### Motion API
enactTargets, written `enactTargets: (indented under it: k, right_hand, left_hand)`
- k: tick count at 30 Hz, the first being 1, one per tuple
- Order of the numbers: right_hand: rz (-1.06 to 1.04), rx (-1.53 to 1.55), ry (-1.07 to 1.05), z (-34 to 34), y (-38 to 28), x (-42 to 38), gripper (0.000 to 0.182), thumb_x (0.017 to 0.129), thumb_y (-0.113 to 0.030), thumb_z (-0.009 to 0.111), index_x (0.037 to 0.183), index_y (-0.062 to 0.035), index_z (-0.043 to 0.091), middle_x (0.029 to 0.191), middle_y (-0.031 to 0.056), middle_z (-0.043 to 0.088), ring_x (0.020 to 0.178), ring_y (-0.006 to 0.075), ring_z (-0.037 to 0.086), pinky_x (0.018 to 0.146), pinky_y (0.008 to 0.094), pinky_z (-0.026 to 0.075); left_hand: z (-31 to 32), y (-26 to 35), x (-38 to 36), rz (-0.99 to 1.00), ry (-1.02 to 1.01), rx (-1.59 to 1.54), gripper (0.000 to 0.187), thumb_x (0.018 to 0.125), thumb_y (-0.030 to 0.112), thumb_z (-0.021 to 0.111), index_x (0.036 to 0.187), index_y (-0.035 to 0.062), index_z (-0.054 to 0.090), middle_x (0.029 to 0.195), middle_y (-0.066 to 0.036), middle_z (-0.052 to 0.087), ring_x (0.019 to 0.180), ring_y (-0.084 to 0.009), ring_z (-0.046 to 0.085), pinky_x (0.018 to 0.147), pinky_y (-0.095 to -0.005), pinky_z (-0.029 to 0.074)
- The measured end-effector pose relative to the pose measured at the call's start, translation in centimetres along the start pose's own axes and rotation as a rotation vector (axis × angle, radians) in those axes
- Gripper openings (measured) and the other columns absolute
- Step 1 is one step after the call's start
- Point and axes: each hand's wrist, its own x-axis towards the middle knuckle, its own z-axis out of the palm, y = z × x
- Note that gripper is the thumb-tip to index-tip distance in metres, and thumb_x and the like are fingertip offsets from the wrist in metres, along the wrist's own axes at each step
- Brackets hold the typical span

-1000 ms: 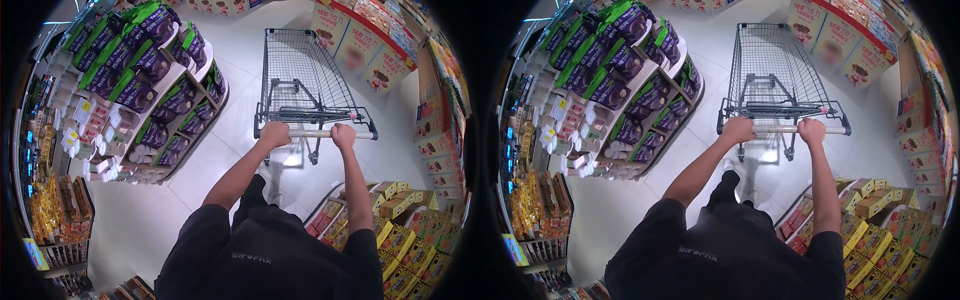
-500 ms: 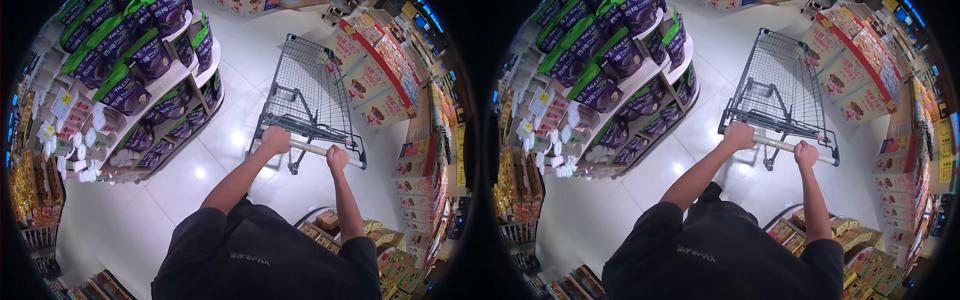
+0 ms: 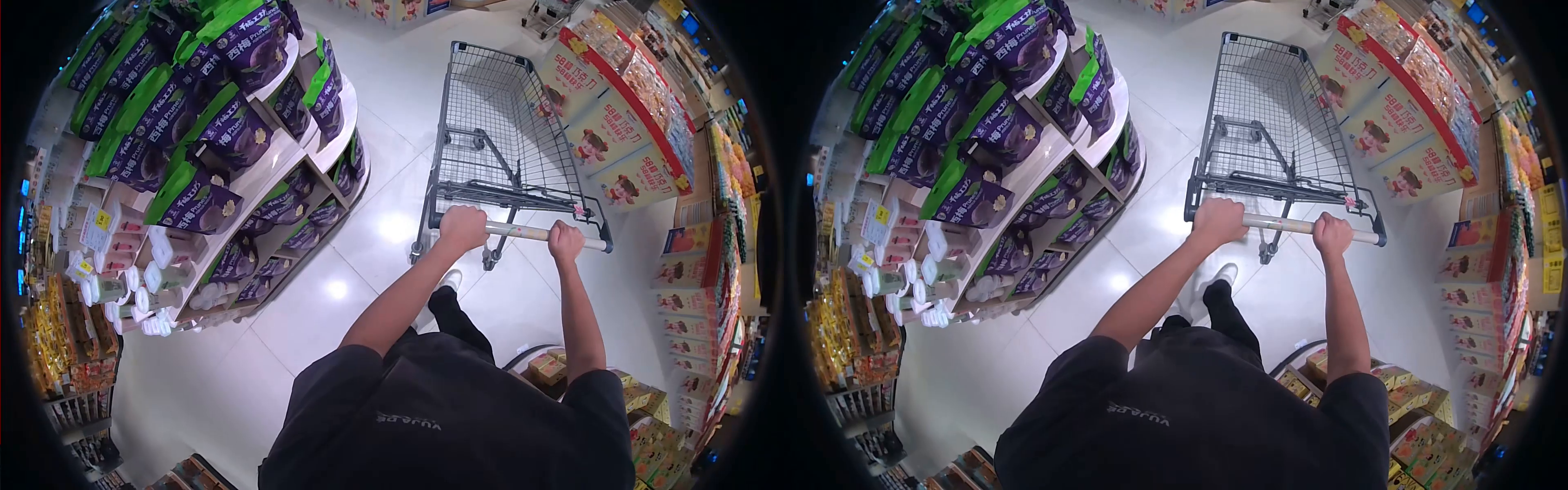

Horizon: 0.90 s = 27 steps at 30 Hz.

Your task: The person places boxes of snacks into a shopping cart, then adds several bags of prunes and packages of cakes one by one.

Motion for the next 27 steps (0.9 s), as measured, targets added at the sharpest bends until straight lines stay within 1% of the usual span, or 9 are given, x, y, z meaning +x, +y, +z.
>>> enactTargets:
  k: [3,14,16,18,21,22,24,25,27]
  right_hand:
    - [-0.046,0.03,0.018,1.4,1.8,3.3,0.024,0.077,-0.023,0.047,0.063,-0.0095,0.06,0.058,0.0155,0.059,0.054,0.0374,0.057,0.054,0.0492,0.044]
    - [-0.151,0.173,0.085,5.5,2.9,14.8,0.022,0.074,-0.021,0.05,0.058,-0.0094,0.059,0.054,0.0115,0.058,0.049,0.0317,0.053,0.054,0.0419,0.044]
    - [-0.18,0.191,0.064,6.4,2.4,16.5,0.022,0.074,-0.021,0.051,0.059,-0.0094,0.06,0.054,0.0111,0.058,0.048,0.0313,0.053,0.056,0.041,0.044]
    - [-0.178,0.193,0.05,7.1,1.6,18.2,0.022,0.074,-0.022,0.051,0.059,-0.0098,0.061,0.053,0.0112,0.058,0.048,0.0307,0.054,0.057,0.0403,0.045]
    - [-0.145,0.19,0.071,7.6,0.6,20.6,0.022,0.073,-0.022,0.052,0.058,-0.0104,0.062,0.055,0.0111,0.06,0.049,0.0311,0.055,0.057,0.0411,0.045]
    - [-0.152,0.197,0.072,7.9,0.3,21.4,0.022,0.073,-0.022,0.052,0.058,-0.0104,0.062,0.055,0.0111,0.06,0.049,0.0311,0.055,0.057,0.0411,0.045]
    - [-0.145,0.198,0.075,8.5,-0.3,22.6,0.022,0.073,-0.023,0.052,0.059,-0.0104,0.062,0.056,0.011,0.061,0.05,0.0316,0.055,0.057,0.042,0.046]
    - [-0.149,0.201,0.074,8.8,-0.6,23.1,0.022,0.073,-0.023,0.052,0.059,-0.0104,0.062,0.056,0.011,0.061,0.05,0.0316,0.055,0.057,0.042,0.046]
    - [-0.148,0.192,0.047,9.4,-1.0,24.6,0.021,0.073,-0.023,0.052,0.06,-0.0107,0.062,0.057,0.0113,0.061,0.051,0.0321,0.056,0.057,0.0418,0.046]
  left_hand:
    - [0.7,0.2,2.7,0.005,0.092,-0.014,0.029,0.071,0.036,0.067,0.076,0.0068,0.069,0.071,-0.01,0.068,0.068,-0.0274,0.068,0.062,-0.0389,0.054]
    - [-2.2,-1.2,10.8,-0.078,0.025,0.052,0.038,0.076,0.041,0.065,0.087,0.0054,0.065,0.072,-0.013,0.068,0.068,-0.0293,0.068,0.063,-0.0421,0.053]
    - [-2.9,-1.9,11.8,-0.132,0.009,0.047,0.037,0.075,0.039,0.064,0.09,0.0053,0.064,0.076,-0.011,0.068,0.071,-0.0283,0.068,0.066,-0.0409,0.054]
    - [-3.2,-2.6,12.4,-0.052,0.15,0.045,0.032,0.075,0.035,0.065,0.087,0.0053,0.061,0.084,-0.009,0.064,0.084,-0.0263,0.064,0.069,-0.0414,0.054]
    - [-4.2,-4.4,13.5,0.127,0.433,-0.129,0.025,0.075,0.027,0.071,0.088,0.0064,0.064,0.081,-0.007,0.06,0.082,-0.025,0.061,0.07,-0.0377,0.052]
    - [-4.7,-5.2,14.2,0.118,0.436,-0.125,0.025,0.075,0.027,0.071,0.088,0.0064,0.064,0.081,-0.007,0.06,0.082,-0.025,0.061,0.07,-0.0377,0.052]
    - [-6.2,-6.6,15.1,-0.004,0.505,-0.498,0.014,0.079,0.019,0.07,0.084,0.0061,0.067,0.087,-0.007,0.063,0.082,-0.0213,0.062,0.07,-0.0333,0.052]
    - [-6.9,-7.4,15.4,-0.175,0.54,-0.716,0.01,0.083,0.013,0.067,0.083,0.0032,0.069,0.087,-0.008,0.067,0.078,-0.0159,0.064,0.068,-0.0289,0.05]
    - [-7.4,-11.5,15.9,-0.258,0.591,-0.799,0.012,0.083,0.013,0.066,0.085,0.0019,0.069,0.083,-0.008,0.067,0.075,-0.0141,0.063,0.066,-0.0284,0.05]
